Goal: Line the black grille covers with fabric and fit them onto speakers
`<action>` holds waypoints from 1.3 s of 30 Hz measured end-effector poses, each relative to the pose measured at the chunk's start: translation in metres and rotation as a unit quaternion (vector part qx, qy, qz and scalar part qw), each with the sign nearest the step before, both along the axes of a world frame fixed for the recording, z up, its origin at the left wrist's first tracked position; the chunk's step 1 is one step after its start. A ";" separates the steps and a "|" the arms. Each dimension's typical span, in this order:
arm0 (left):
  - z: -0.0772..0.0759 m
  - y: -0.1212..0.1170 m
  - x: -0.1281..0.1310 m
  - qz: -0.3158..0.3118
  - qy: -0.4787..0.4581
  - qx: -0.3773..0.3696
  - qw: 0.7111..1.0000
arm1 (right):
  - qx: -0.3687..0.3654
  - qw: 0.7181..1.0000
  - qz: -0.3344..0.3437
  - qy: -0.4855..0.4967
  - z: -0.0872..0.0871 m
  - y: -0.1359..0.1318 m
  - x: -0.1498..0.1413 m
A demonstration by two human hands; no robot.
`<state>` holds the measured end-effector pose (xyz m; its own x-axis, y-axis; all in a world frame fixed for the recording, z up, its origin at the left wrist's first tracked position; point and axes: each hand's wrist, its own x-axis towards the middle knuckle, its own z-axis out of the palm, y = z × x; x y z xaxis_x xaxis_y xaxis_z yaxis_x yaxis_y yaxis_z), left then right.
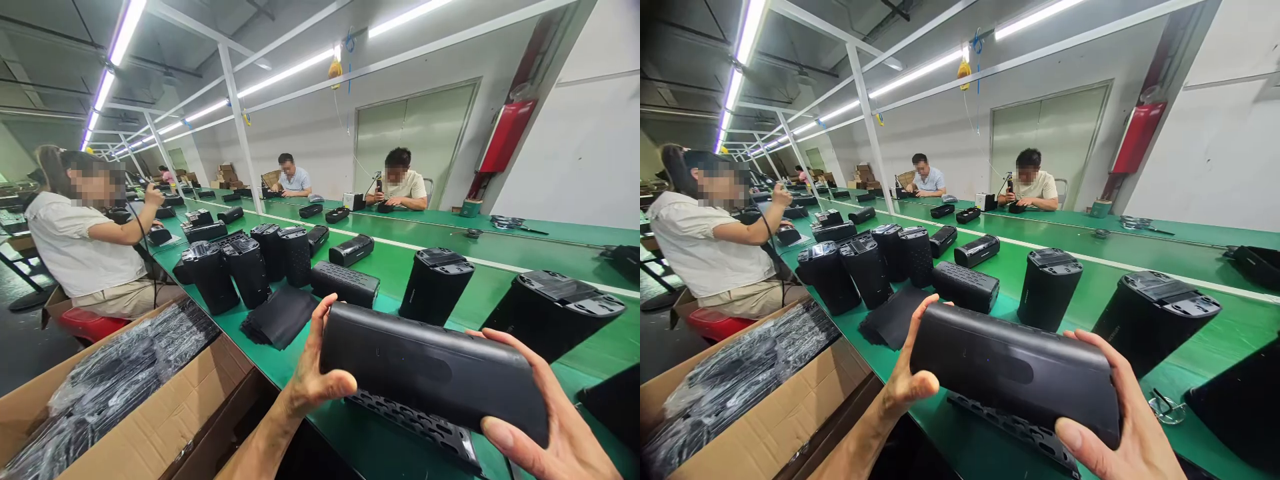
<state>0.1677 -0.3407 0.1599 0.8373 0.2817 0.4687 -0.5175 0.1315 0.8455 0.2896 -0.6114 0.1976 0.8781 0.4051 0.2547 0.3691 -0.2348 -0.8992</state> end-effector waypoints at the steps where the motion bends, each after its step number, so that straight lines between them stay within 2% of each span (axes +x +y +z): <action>1: -0.004 0.002 -0.001 -0.004 0.006 0.014 1.000 | 0.000 1.000 0.001 -0.002 -0.001 -0.001 -0.001; 4: -0.011 0.007 -0.004 -0.006 0.018 0.052 0.998 | -0.008 1.000 -0.002 -0.014 0.000 -0.002 -0.004; 6: -0.010 0.008 -0.006 -0.002 0.014 0.052 0.999 | -0.014 1.000 -0.001 -0.019 0.000 -0.003 -0.005; 12: -0.001 0.001 -0.009 -0.022 -0.015 -0.024 0.999 | -0.032 0.998 0.027 -0.053 -0.012 -0.007 0.008; 19: -0.006 -0.004 -0.014 -0.038 0.009 -0.059 0.997 | -0.073 0.988 0.048 -0.126 -0.031 -0.010 0.016; 24: -0.006 -0.004 -0.019 -0.014 0.051 -0.057 0.997 | -0.085 0.988 0.040 -0.122 -0.036 -0.012 0.012; 32: -0.010 -0.006 -0.020 -0.002 0.072 -0.063 0.995 | -0.090 0.995 0.012 -0.035 -0.021 -0.009 -0.008; 39: -0.002 -0.011 -0.022 -0.022 0.079 -0.057 0.995 | -0.069 0.994 0.029 -0.076 -0.043 -0.019 0.002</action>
<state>0.1458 -0.3518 0.1581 0.9106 0.2871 0.2973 -0.3708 0.2498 0.8945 0.2918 -0.6303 0.1543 0.8077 0.4944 0.3212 0.5148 -0.3258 -0.7930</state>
